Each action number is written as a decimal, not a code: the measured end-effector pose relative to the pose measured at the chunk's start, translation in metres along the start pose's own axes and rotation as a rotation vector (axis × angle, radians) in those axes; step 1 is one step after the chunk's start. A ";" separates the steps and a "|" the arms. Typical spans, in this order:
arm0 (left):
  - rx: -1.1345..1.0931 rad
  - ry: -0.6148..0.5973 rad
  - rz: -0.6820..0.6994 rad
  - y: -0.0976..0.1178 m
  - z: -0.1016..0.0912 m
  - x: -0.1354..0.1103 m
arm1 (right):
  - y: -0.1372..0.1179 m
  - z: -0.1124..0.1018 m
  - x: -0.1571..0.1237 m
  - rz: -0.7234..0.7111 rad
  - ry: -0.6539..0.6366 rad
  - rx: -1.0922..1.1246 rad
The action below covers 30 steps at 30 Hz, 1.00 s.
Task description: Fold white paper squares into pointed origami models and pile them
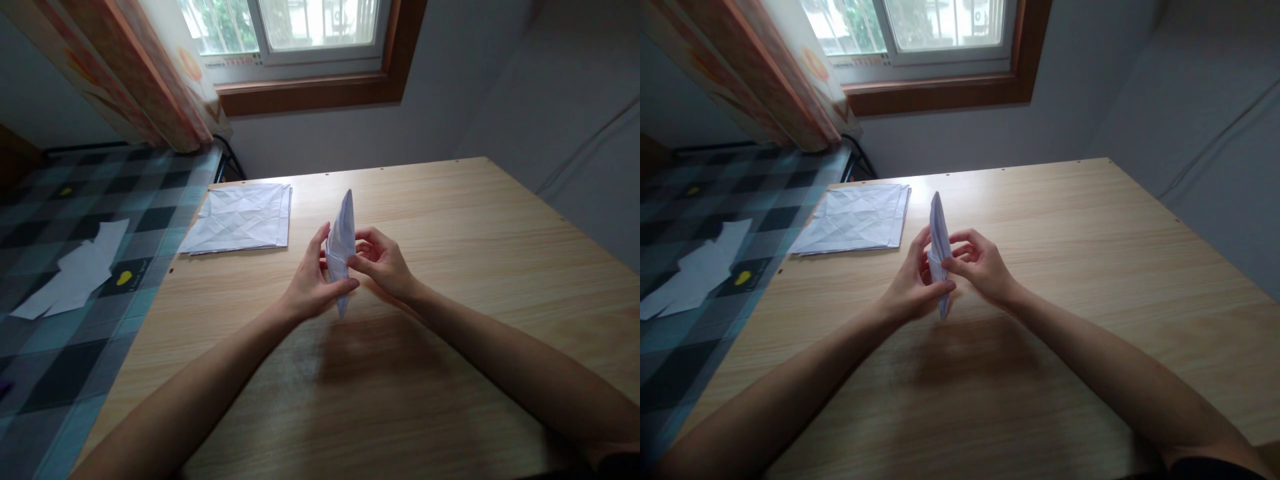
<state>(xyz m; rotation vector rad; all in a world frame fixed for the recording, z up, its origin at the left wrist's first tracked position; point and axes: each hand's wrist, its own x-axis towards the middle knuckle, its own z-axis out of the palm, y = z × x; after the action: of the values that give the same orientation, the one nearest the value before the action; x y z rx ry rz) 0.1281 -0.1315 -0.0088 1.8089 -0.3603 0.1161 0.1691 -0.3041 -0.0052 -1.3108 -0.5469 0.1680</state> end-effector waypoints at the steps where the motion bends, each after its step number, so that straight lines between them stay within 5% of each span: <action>1: -0.012 -0.003 -0.011 0.000 0.000 0.000 | 0.001 0.000 0.000 -0.006 0.002 -0.005; 8: -0.022 -0.001 0.015 0.001 0.000 0.000 | -0.001 0.001 -0.002 -0.110 0.070 -0.164; 13: 0.272 0.067 0.170 0.005 -0.002 -0.001 | 0.000 0.005 -0.004 -0.258 0.244 -0.373; 21: 0.510 0.003 0.306 0.015 0.000 -0.007 | 0.006 0.015 -0.007 -0.230 0.485 -0.550; 30: 0.412 -0.106 0.247 0.013 -0.005 -0.006 | 0.006 0.009 -0.008 -0.295 0.452 -0.746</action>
<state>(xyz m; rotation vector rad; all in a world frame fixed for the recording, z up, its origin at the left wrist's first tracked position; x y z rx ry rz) 0.1195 -0.1288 0.0028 2.1747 -0.6745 0.2844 0.1593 -0.2981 -0.0120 -1.8926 -0.4141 -0.6220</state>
